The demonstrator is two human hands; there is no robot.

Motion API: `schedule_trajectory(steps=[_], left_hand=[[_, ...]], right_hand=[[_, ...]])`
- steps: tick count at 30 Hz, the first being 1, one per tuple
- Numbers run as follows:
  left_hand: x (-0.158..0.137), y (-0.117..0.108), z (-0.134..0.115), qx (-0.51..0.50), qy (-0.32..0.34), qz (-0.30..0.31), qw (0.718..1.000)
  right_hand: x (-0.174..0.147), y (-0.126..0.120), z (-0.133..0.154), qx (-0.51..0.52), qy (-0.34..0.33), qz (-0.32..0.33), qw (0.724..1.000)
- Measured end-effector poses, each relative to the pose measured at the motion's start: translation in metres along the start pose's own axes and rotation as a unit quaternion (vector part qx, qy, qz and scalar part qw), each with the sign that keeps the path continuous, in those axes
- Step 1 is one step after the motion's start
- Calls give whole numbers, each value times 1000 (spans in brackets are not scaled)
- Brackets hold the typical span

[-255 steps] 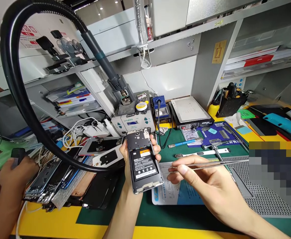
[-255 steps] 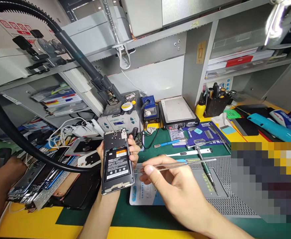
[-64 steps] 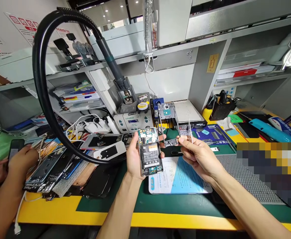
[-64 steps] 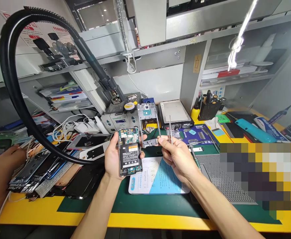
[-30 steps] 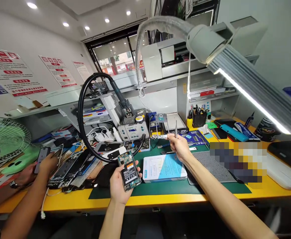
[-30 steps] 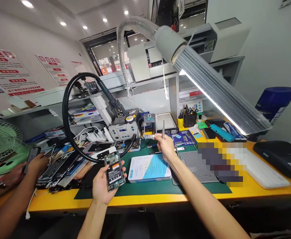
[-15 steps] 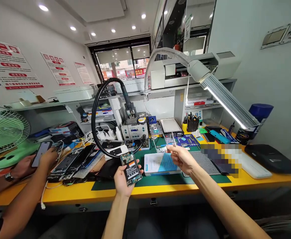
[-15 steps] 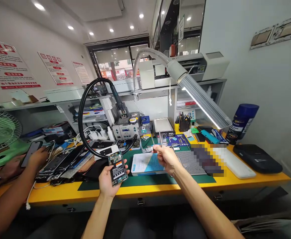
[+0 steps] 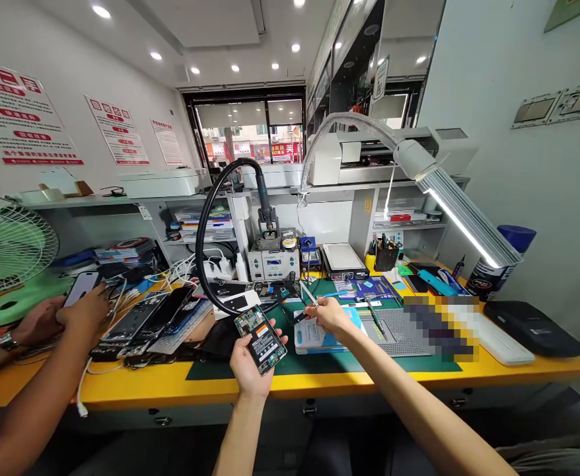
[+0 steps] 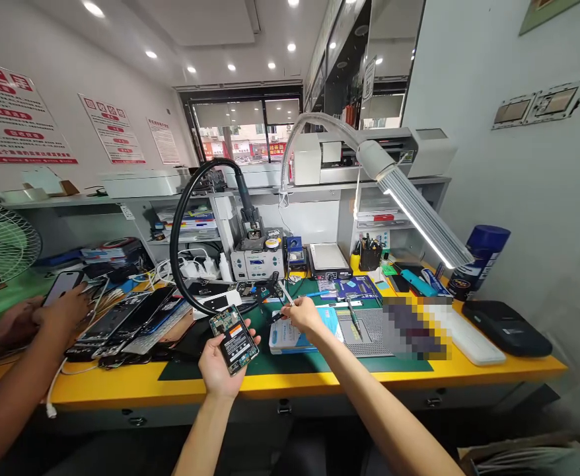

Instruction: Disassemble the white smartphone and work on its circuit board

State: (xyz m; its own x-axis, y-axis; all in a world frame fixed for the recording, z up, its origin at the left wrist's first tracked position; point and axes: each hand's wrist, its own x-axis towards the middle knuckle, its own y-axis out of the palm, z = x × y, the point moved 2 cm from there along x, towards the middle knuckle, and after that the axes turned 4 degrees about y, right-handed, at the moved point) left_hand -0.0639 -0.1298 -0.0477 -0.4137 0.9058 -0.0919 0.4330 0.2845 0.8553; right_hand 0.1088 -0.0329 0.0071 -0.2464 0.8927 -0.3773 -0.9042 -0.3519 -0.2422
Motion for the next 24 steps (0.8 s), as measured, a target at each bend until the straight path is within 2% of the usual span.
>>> schedule_trajectory(steps=[5,12,19,24], left_hand=[[1,0,0,6,-21,1,1000],[1,-1,-1,9,-44,-8,999],[2,0,-1,8,-57,-18,998],[1,2,-2,17,-65,-30,997]], right_hand=[[23,-2,-10,-44,3,-34,998],[25,-9,-17,-60,-32,-71,995],[17,-23,-19,-46,-80,-52,994],[7,-32,-15,6,-102,-29,994]])
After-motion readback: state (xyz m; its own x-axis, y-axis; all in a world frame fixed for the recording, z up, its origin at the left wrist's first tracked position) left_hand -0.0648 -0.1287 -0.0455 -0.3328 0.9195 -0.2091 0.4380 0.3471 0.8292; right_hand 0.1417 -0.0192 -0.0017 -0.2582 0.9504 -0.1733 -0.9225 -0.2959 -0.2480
